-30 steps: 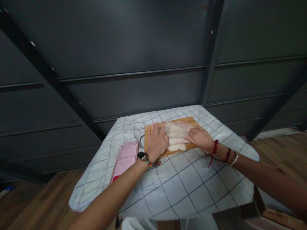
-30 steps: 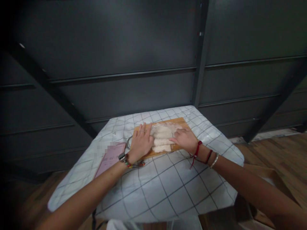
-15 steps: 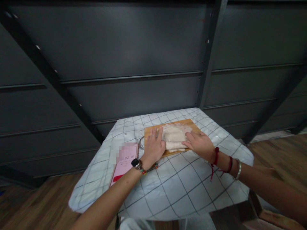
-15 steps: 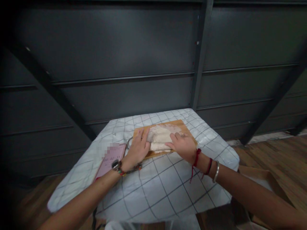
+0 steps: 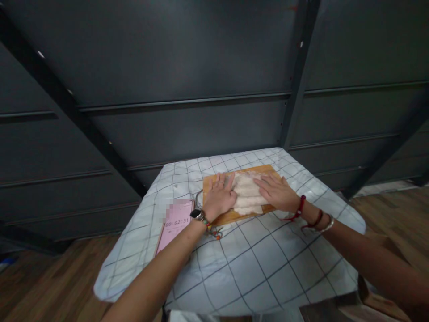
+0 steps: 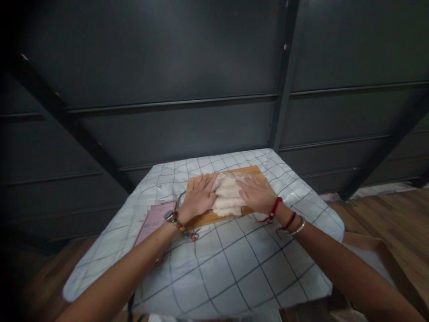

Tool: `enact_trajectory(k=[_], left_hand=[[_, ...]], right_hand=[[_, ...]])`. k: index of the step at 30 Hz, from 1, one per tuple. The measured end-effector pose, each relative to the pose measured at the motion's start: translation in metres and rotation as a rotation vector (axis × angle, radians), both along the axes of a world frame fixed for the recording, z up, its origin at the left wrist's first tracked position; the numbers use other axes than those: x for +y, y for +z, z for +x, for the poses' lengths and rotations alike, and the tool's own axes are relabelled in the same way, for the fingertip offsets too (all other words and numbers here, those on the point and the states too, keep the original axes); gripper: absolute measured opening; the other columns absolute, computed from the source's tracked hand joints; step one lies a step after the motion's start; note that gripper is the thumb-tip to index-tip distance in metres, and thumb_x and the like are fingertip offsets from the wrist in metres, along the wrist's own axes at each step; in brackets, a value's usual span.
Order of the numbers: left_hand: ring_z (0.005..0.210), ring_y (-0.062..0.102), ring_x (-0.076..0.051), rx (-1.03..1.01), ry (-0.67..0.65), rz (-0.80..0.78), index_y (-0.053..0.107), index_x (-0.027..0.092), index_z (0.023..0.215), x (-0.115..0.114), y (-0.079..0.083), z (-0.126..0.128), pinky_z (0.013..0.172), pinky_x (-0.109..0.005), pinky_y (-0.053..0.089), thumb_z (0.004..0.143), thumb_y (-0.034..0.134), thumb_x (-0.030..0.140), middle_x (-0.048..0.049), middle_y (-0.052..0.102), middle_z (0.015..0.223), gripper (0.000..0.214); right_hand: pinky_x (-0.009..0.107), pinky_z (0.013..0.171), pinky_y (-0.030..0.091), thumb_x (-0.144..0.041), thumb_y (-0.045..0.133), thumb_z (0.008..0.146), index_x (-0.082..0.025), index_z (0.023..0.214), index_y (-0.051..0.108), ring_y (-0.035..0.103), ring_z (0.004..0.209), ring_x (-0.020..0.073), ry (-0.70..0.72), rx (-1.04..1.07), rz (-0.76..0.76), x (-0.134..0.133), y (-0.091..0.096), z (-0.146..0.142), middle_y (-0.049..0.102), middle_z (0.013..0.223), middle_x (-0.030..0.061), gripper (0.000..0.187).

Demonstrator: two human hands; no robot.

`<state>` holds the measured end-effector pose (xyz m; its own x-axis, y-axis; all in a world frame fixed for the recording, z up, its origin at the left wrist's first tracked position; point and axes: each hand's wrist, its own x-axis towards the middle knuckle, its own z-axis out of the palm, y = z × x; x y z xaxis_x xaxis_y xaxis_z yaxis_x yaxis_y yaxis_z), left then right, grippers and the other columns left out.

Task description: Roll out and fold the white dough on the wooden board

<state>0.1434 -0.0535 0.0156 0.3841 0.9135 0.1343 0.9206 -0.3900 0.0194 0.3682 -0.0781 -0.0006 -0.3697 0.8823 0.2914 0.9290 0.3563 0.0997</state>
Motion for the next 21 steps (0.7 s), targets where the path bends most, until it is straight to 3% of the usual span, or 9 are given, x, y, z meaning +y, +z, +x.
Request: enact_trajectory(k=[3, 5, 10, 12, 17, 21], left_hand=[[0.14, 0.015, -0.026, -0.004, -0.007, 0.11, 0.016, 0.023, 0.148, -0.015, -0.006, -0.003, 0.112, -0.049, 0.01, 0.089, 0.028, 0.032, -0.0074, 0.024, 0.151, 0.061], [0.139, 0.016, -0.026, -0.012, 0.006, 0.122, 0.015, 0.024, 0.148, -0.014, -0.009, -0.003, 0.112, -0.05, 0.01, 0.089, 0.029, 0.033, -0.0075, 0.023, 0.151, 0.061], [0.139, 0.017, -0.029, -0.056, 0.068, -0.035, 0.014, 0.026, 0.148, 0.012, -0.011, -0.001, 0.109, -0.055, 0.017, 0.09, 0.027, 0.036, -0.0069, 0.024, 0.151, 0.06], [0.139, 0.017, -0.029, -0.071, 0.075, -0.059, 0.015, 0.026, 0.148, 0.016, -0.011, -0.001, 0.109, -0.055, 0.016, 0.089, 0.028, 0.036, -0.0064, 0.024, 0.151, 0.061], [0.138, 0.021, -0.029, -0.081, 0.075, -0.156, 0.015, 0.024, 0.148, 0.013, -0.009, -0.002, 0.109, -0.054, 0.017, 0.088, 0.029, 0.035, -0.0081, 0.027, 0.15, 0.063], [0.137, 0.022, -0.029, -0.067, 0.077, -0.123, 0.015, 0.022, 0.148, 0.006, -0.01, -0.002, 0.11, -0.052, 0.015, 0.089, 0.026, 0.035, -0.0089, 0.028, 0.149, 0.061]], right_hand=[[0.058, 0.097, 0.031, -0.034, 0.028, 0.095, -0.025, 0.138, 0.043, 0.035, 0.13, 0.032, 0.091, 0.0, 0.097, -0.01, -0.006, 0.0, 0.049, 0.136, 0.0099, 0.046], [0.058, 0.097, 0.032, -0.034, 0.029, 0.094, -0.025, 0.137, 0.044, 0.036, 0.129, 0.0321, 0.076, 0.014, 0.096, -0.008, -0.006, -0.001, 0.05, 0.135, 0.0098, 0.046], [0.058, 0.091, 0.037, -0.037, 0.027, 0.095, -0.024, 0.132, 0.049, 0.041, 0.125, 0.032, -0.022, 0.033, -0.104, 0.016, 0.004, -0.004, 0.05, 0.134, 0.0097, 0.045], [0.054, 0.093, 0.037, -0.039, 0.028, 0.095, -0.022, 0.13, 0.051, 0.043, 0.123, 0.0299, 0.028, 0.049, -0.084, 0.02, 0.006, -0.002, 0.052, 0.131, 0.0105, 0.045], [0.034, 0.089, 0.041, -0.041, 0.035, 0.095, -0.017, 0.114, 0.061, 0.054, 0.105, 0.0205, 0.317, 0.085, -0.038, 0.008, 0.01, 0.006, 0.063, 0.108, 0.0091, 0.04], [0.029, 0.076, 0.041, -0.039, 0.035, 0.096, -0.018, 0.091, 0.065, 0.058, 0.085, 0.0174, 0.333, 0.074, -0.075, -0.002, 0.007, 0.01, 0.065, 0.087, 0.0054, 0.037]])
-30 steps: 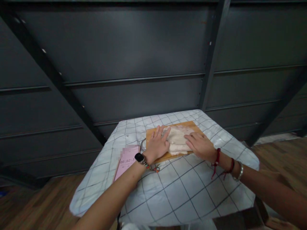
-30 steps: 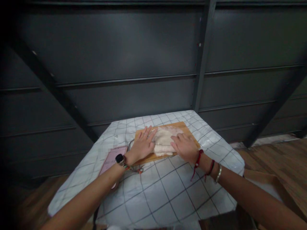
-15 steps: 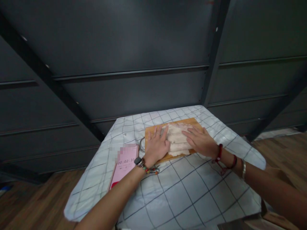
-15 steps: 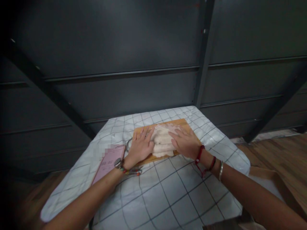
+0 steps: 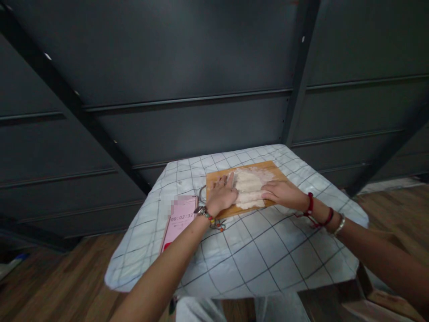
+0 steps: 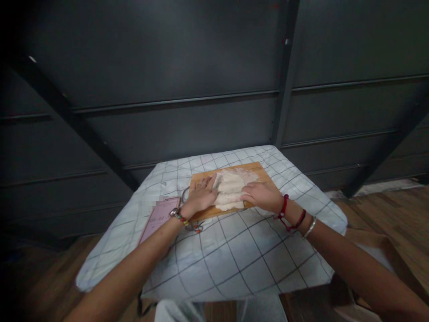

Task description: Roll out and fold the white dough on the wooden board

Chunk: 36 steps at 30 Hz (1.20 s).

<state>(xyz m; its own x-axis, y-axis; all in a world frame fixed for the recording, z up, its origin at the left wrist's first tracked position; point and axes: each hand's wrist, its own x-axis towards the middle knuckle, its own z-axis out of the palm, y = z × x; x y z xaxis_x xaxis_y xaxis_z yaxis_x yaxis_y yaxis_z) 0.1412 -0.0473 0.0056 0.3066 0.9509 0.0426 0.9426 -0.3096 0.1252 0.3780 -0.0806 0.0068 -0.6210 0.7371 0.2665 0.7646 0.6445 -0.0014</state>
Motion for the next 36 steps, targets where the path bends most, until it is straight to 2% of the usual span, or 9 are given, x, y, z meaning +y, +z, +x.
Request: enact_trajectory(k=[6, 9, 13, 17, 21, 26, 31, 33, 36], left_hand=[[0.137, 0.025, -0.028, 0.012, -0.026, 0.299, 0.019, 0.02, 0.147, -0.027, -0.004, 0.001, 0.112, -0.051, 0.009, 0.088, 0.031, 0.03, -0.0105, 0.033, 0.147, 0.062], [0.136, 0.025, -0.029, 0.012, -0.04, 0.389, 0.022, 0.019, 0.147, -0.038, -0.004, 0.002, 0.112, -0.051, 0.008, 0.087, 0.032, 0.028, -0.0119, 0.035, 0.145, 0.061], [0.136, 0.026, -0.028, 0.009, -0.051, 0.416, 0.021, 0.019, 0.147, -0.045, -0.004, 0.002, 0.112, -0.049, 0.012, 0.088, 0.032, 0.027, -0.0108, 0.036, 0.145, 0.061], [0.136, 0.027, -0.026, -0.007, -0.04, 0.351, 0.02, 0.019, 0.147, -0.043, -0.004, 0.001, 0.11, -0.043, 0.021, 0.088, 0.032, 0.026, -0.0093, 0.035, 0.146, 0.061], [0.136, 0.025, -0.026, -0.018, -0.032, 0.259, 0.018, 0.021, 0.147, -0.038, -0.003, -0.001, 0.109, -0.046, 0.024, 0.088, 0.03, 0.027, -0.0089, 0.035, 0.146, 0.06], [0.136, 0.025, -0.028, -0.048, -0.036, 0.234, 0.016, 0.018, 0.148, -0.036, -0.002, -0.003, 0.109, -0.048, 0.023, 0.09, 0.027, 0.028, -0.0112, 0.032, 0.147, 0.06], [0.136, 0.027, -0.026, -0.118, -0.001, 0.125, 0.013, 0.016, 0.148, -0.033, 0.007, 0.0, 0.108, -0.044, 0.026, 0.091, 0.02, 0.028, -0.011, 0.033, 0.147, 0.058], [0.136, 0.025, -0.026, -0.141, 0.02, 0.085, 0.012, 0.015, 0.148, -0.03, 0.011, 0.002, 0.108, -0.045, 0.026, 0.092, 0.018, 0.028, -0.0119, 0.032, 0.147, 0.058], [0.137, 0.023, -0.028, -0.134, 0.042, 0.096, 0.015, 0.013, 0.147, -0.026, 0.014, 0.003, 0.108, -0.046, 0.024, 0.092, 0.02, 0.027, -0.0137, 0.031, 0.147, 0.057]], right_hand=[[0.028, 0.075, 0.04, -0.04, 0.052, 0.089, -0.018, 0.094, 0.064, 0.058, 0.089, 0.019, -0.113, 0.104, 0.139, -0.022, -0.009, -0.006, 0.065, 0.092, 0.0058, 0.026], [0.029, 0.076, 0.04, -0.041, 0.055, 0.087, -0.018, 0.094, 0.063, 0.058, 0.088, 0.0195, -0.158, 0.133, 0.176, -0.031, -0.015, -0.01, 0.065, 0.093, 0.0062, 0.025], [0.031, 0.077, 0.041, -0.043, 0.056, 0.086, -0.019, 0.096, 0.062, 0.058, 0.088, 0.0209, -0.165, 0.13, 0.182, -0.034, -0.021, -0.01, 0.063, 0.094, 0.0072, 0.027], [0.03, 0.075, 0.043, -0.041, 0.052, 0.088, -0.017, 0.101, 0.06, 0.058, 0.086, 0.0202, -0.102, 0.083, 0.199, -0.03, -0.018, -0.006, 0.061, 0.095, 0.0084, 0.028], [0.031, 0.072, 0.043, -0.04, 0.047, 0.091, -0.014, 0.1, 0.06, 0.056, 0.084, 0.0206, 0.046, -0.028, 0.236, -0.023, -0.01, 0.001, 0.06, 0.092, 0.0099, 0.03], [0.029, 0.069, 0.042, -0.044, 0.041, 0.093, -0.014, 0.097, 0.06, 0.055, 0.081, 0.0193, 0.195, -0.106, 0.203, -0.011, 0.007, 0.006, 0.059, 0.087, 0.0085, 0.036], [0.03, 0.069, 0.04, -0.044, 0.037, 0.094, -0.015, 0.098, 0.062, 0.054, 0.08, 0.0192, 0.179, -0.149, 0.304, -0.003, 0.048, 0.004, 0.059, 0.09, 0.0086, 0.039], [0.03, 0.07, 0.04, -0.046, 0.039, 0.093, -0.015, 0.098, 0.062, 0.054, 0.081, 0.0194, 0.163, -0.178, 0.3, 0.001, 0.061, 0.002, 0.059, 0.091, 0.0083, 0.038], [0.03, 0.069, 0.041, -0.047, 0.042, 0.091, -0.016, 0.1, 0.061, 0.055, 0.083, 0.0194, 0.134, -0.146, 0.214, 0.006, 0.059, 0.001, 0.059, 0.094, 0.008, 0.038]])
